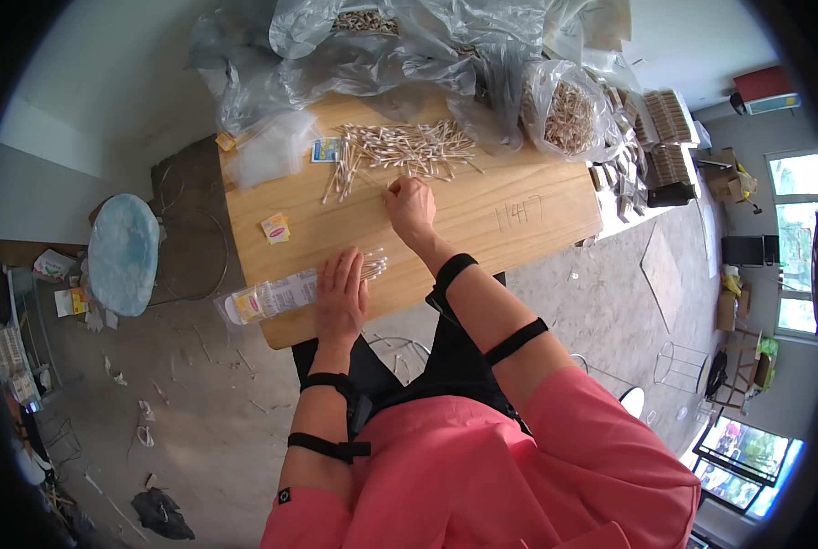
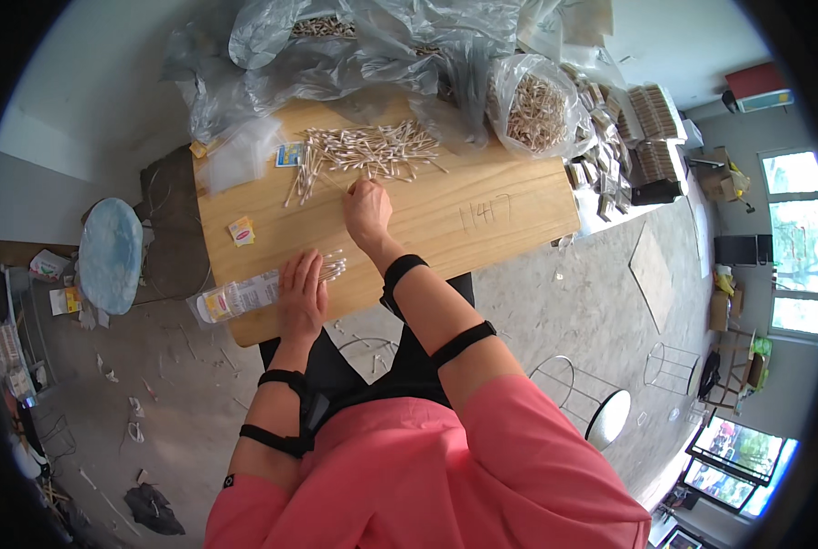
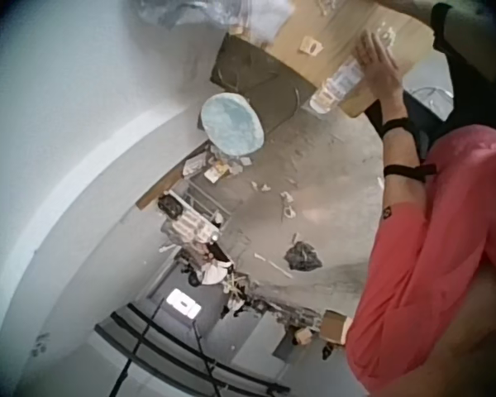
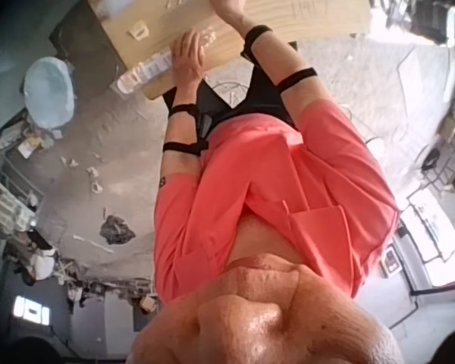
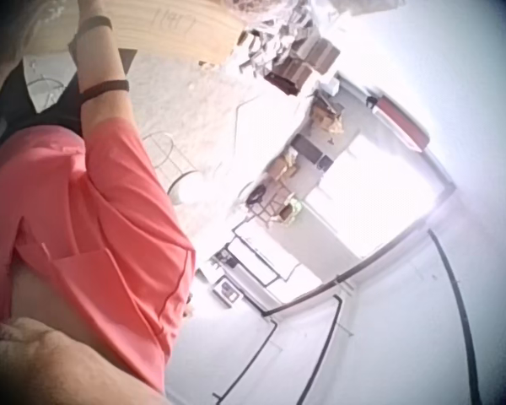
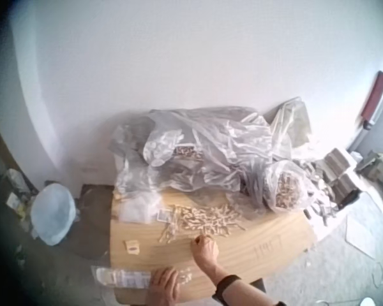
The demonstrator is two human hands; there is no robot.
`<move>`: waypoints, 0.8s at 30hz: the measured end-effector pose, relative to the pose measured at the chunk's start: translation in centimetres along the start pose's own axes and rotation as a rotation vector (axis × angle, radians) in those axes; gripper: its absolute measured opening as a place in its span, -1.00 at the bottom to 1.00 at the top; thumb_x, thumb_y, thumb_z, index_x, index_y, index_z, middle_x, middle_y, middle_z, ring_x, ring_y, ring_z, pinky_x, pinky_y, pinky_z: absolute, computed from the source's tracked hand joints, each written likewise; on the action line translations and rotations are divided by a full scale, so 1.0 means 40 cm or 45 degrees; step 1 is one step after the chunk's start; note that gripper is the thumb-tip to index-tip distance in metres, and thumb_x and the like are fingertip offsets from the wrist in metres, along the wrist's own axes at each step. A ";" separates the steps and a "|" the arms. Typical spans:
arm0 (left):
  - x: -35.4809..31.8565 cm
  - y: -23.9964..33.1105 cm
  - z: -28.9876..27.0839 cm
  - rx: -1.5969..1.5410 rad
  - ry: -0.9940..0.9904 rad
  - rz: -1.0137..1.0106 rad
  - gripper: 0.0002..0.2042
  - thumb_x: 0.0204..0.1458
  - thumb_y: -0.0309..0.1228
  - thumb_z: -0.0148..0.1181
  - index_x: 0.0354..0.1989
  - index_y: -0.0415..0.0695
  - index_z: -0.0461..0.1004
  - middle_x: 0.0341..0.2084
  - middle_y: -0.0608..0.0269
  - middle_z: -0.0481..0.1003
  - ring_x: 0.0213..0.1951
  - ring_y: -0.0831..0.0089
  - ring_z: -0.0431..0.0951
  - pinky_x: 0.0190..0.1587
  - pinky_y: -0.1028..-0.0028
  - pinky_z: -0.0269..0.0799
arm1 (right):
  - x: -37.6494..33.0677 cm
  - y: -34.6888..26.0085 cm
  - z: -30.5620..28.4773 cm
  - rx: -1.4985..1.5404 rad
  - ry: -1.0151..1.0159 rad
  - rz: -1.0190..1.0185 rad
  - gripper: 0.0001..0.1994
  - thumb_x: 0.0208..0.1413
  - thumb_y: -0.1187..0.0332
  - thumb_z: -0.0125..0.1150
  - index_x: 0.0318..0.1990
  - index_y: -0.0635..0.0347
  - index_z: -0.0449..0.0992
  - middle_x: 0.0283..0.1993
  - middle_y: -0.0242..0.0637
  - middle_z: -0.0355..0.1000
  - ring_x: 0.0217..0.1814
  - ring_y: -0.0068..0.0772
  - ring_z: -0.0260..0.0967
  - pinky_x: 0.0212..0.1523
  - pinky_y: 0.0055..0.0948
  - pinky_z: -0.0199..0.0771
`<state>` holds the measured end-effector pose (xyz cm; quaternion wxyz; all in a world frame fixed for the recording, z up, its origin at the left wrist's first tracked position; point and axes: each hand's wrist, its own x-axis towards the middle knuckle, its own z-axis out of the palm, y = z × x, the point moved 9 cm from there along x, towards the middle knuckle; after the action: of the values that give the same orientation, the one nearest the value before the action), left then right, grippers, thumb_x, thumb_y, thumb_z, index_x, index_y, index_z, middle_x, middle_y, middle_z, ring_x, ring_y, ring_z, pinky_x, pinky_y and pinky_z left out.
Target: Sorting cotton swabs and placing them into small plastic bags with labels.
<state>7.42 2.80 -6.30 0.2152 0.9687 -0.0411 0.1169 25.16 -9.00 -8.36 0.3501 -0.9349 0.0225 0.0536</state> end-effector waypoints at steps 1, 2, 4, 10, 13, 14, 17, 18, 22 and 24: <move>-0.003 -0.003 -0.002 0.001 0.003 -0.002 -0.53 0.12 -0.37 0.07 0.25 -0.15 0.28 0.26 0.24 0.24 0.30 0.24 0.20 0.39 0.15 0.06 | -0.006 -0.009 -0.007 -0.001 -0.001 -0.003 -0.81 -0.08 0.35 0.25 -0.35 0.29 0.52 -0.27 0.00 0.48 -0.18 0.06 0.47 -0.15 -0.14 0.49; 0.000 0.001 -0.004 -0.025 0.018 0.009 -0.52 0.10 -0.41 0.07 0.23 -0.17 0.29 0.25 0.22 0.26 0.30 0.21 0.21 0.38 0.14 0.07 | -0.007 0.000 -0.003 -0.095 -0.050 -0.008 -0.84 -0.05 0.36 0.21 -0.37 0.28 0.53 -0.28 0.00 0.49 -0.18 0.07 0.47 -0.16 -0.13 0.49; 0.007 0.010 -0.007 -0.056 0.042 0.022 -0.52 0.07 -0.45 0.07 0.22 -0.19 0.30 0.23 0.20 0.27 0.29 0.17 0.22 0.37 0.12 0.08 | -0.016 0.023 -0.008 -0.194 -0.092 -0.015 -0.86 -0.02 0.38 0.17 -0.39 0.27 0.54 -0.28 0.01 0.49 -0.19 0.08 0.47 -0.16 -0.12 0.49; 0.009 0.007 -0.018 -0.092 0.088 0.040 -0.54 0.05 -0.49 0.08 0.18 -0.23 0.34 0.20 0.15 0.31 0.27 0.15 0.24 0.35 0.11 0.11 | -0.092 0.088 -0.124 -0.086 0.003 -0.353 -0.89 -0.01 0.38 0.18 -0.40 0.22 0.54 -0.35 -0.06 0.49 -0.29 0.04 0.47 -0.26 -0.12 0.49; 0.010 0.024 -0.012 -0.088 0.077 0.072 -0.57 0.11 -0.43 0.05 0.18 -0.21 0.34 0.21 0.16 0.30 0.28 0.16 0.24 0.36 0.11 0.11 | -0.059 0.118 -0.392 0.069 0.267 -0.314 -0.89 0.01 0.40 0.25 -0.38 0.26 0.54 -0.42 -0.06 0.48 -0.37 -0.04 0.47 -0.34 -0.23 0.45; 0.010 0.022 -0.012 -0.078 0.058 0.060 -0.58 0.11 -0.43 0.05 0.18 -0.21 0.34 0.22 0.16 0.30 0.28 0.16 0.24 0.35 0.11 0.11 | -0.035 0.115 -0.482 0.097 0.393 -0.323 -0.89 0.02 0.40 0.26 -0.39 0.27 0.54 -0.48 -0.07 0.47 -0.43 -0.12 0.47 -0.37 -0.28 0.43; -0.007 0.004 -0.023 -0.062 0.066 0.066 -0.58 0.12 -0.44 0.03 0.19 -0.21 0.34 0.22 0.16 0.29 0.28 0.15 0.24 0.35 0.09 0.11 | 0.061 0.094 -0.694 -0.022 0.726 -0.328 -0.82 0.02 0.34 0.28 -0.45 0.31 0.57 -0.55 -0.12 0.48 -0.50 -0.15 0.47 -0.39 -0.27 0.42; -0.003 0.006 -0.022 -0.044 0.072 0.060 -0.58 0.13 -0.44 0.03 0.19 -0.21 0.34 0.22 0.17 0.29 0.28 0.14 0.24 0.35 0.09 0.11 | 0.109 0.108 -0.755 -0.096 0.789 -0.292 -0.77 0.01 0.28 0.29 -0.46 0.32 0.59 -0.55 -0.09 0.50 -0.49 -0.12 0.50 -0.36 -0.26 0.45; 0.001 0.008 -0.014 -0.047 0.027 0.028 -0.58 0.13 -0.44 0.03 0.19 -0.21 0.34 0.23 0.17 0.29 0.28 0.12 0.23 0.35 0.07 0.11 | 0.213 0.138 -0.817 -0.542 0.764 -0.236 -0.77 -0.03 0.23 0.37 -0.34 0.21 0.63 -0.46 -0.09 0.54 -0.37 -0.11 0.54 -0.30 -0.21 0.48; 0.002 0.008 -0.015 -0.026 0.031 0.025 -0.58 0.13 -0.44 0.04 0.19 -0.21 0.34 0.23 0.17 0.29 0.29 0.13 0.23 0.35 0.09 0.11 | 0.196 0.104 -0.705 -0.344 0.605 -0.359 -0.83 -0.02 0.26 0.35 -0.36 0.15 0.62 -0.43 -0.15 0.54 -0.35 -0.10 0.52 -0.29 -0.19 0.48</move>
<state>7.34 2.76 -5.62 0.2245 0.9645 -0.0492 0.1304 35.00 -30.69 9.15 0.2116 -0.9532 -0.0334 -0.2133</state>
